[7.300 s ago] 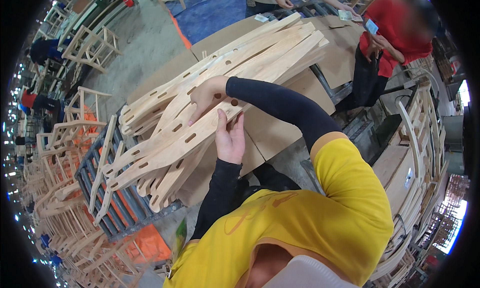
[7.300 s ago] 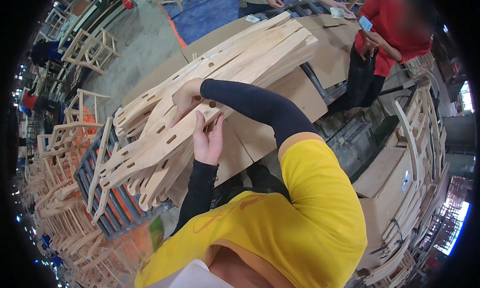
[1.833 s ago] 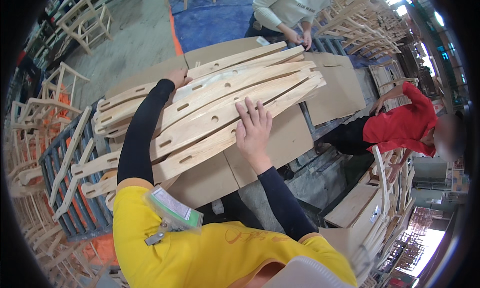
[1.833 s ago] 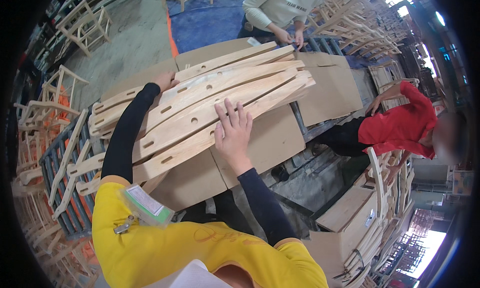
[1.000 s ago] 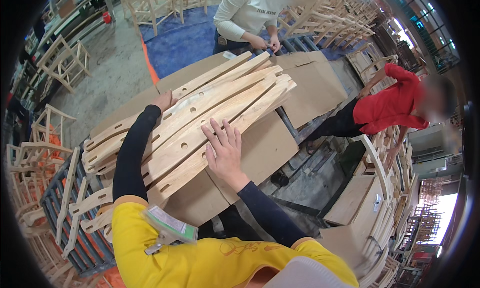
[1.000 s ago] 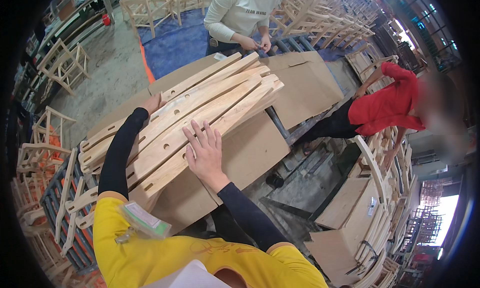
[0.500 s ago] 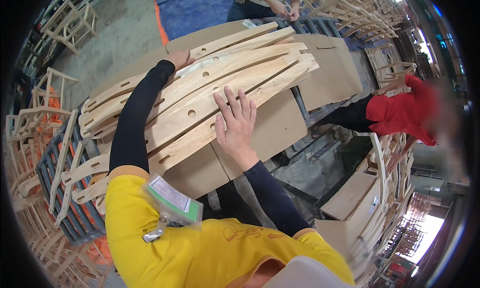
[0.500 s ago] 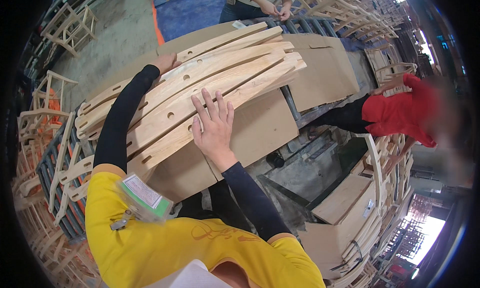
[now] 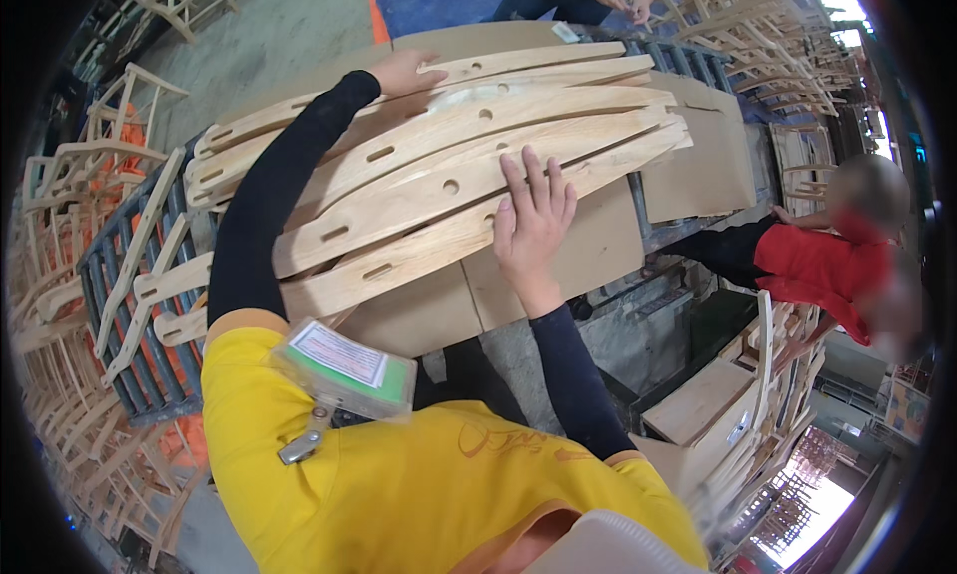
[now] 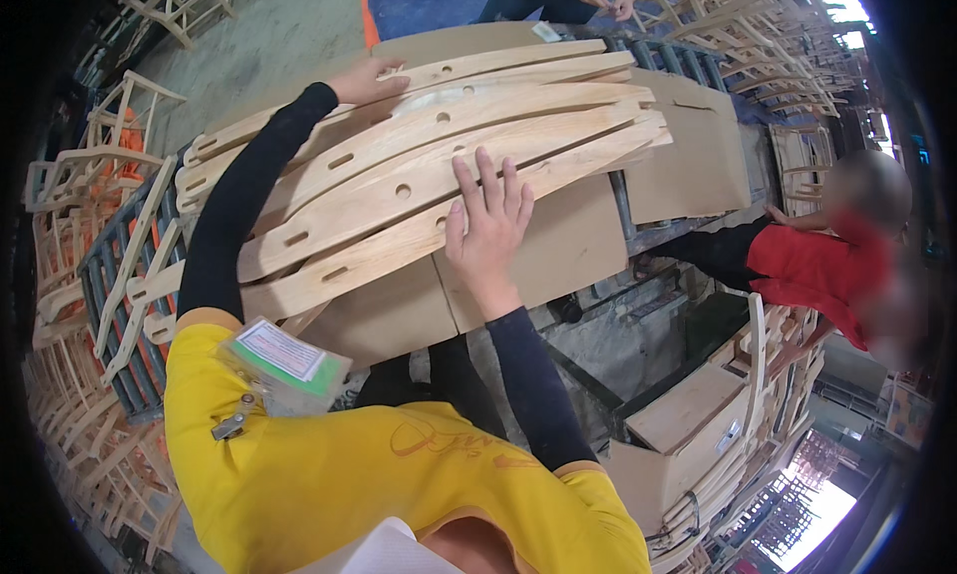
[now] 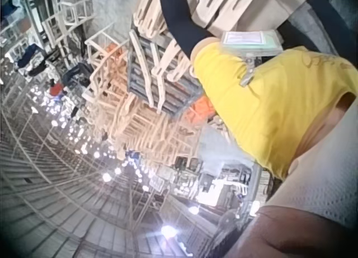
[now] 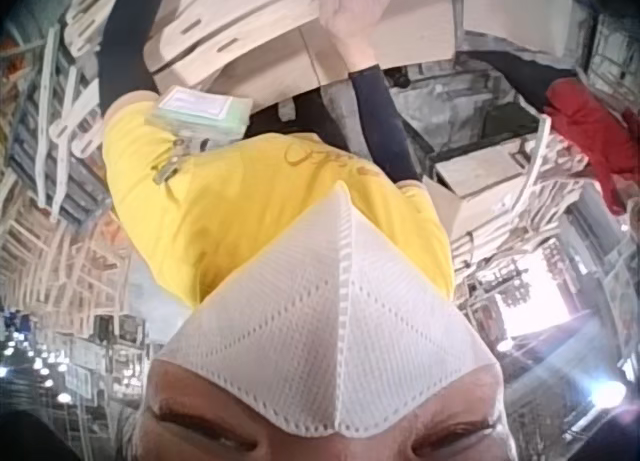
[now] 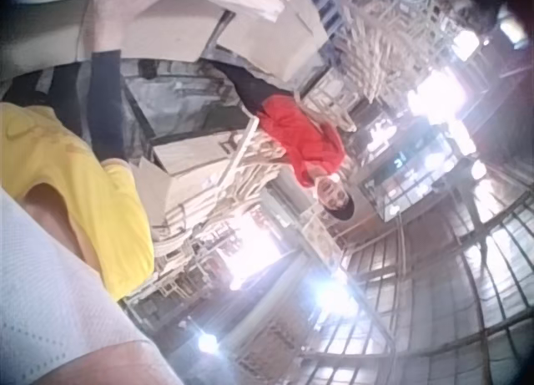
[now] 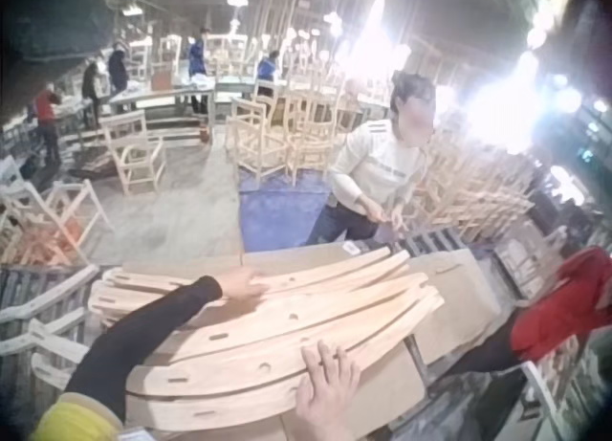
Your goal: The person repeatedly picks up curved wooden chair parts from the floor and stacks them on a table. The person handles the parts one at a time, aligning them into a growing pile.
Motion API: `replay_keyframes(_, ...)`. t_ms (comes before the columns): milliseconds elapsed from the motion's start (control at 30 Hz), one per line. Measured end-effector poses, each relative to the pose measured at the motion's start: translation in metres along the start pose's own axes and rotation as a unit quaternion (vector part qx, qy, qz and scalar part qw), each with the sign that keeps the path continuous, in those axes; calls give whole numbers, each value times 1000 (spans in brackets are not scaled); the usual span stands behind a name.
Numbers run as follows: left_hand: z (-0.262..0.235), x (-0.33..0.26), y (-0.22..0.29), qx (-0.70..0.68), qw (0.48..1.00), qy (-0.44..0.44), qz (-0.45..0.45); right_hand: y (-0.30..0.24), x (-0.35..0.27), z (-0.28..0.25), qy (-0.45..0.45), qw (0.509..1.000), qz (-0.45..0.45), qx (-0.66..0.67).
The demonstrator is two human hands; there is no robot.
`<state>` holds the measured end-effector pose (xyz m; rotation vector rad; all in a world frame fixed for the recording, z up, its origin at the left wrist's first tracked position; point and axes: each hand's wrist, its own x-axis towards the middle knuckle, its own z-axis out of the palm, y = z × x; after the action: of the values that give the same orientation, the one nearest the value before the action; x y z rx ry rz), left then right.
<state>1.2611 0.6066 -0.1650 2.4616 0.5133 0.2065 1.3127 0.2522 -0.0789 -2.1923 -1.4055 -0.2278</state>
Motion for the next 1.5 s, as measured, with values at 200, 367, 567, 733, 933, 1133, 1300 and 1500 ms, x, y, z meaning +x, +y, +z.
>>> replay_keyframes(200,-59,-132,93,-24,996,-80,39,3,-2,1,13,1000,4,-10)
replay_keyframes(367,-45,-193,96,-15,999,39,-27,-2,-1,-1,18,1000,-5,-1)
replay_keyframes(567,-44,-232,162,46,995,44,71,1,-4,1,23,1000,-12,-2)
replay_keyframes(733,-48,-245,169,45,999,14,-15,4,-5,3,31,999,-18,-6)
replay_keyframes(933,-60,-239,170,154,986,-65,0,6,-5,2,33,999,-13,-10)
replay_keyframes(1133,-75,-226,160,115,990,-79,-18,-2,-4,-4,66,997,5,42)
replay_keyframes(1300,-91,-165,142,149,983,10,104,2,-6,-7,26,1000,12,-4)
replay_keyframes(1500,-92,-60,96,213,976,9,43,3,-5,-6,22,1000,5,-7)
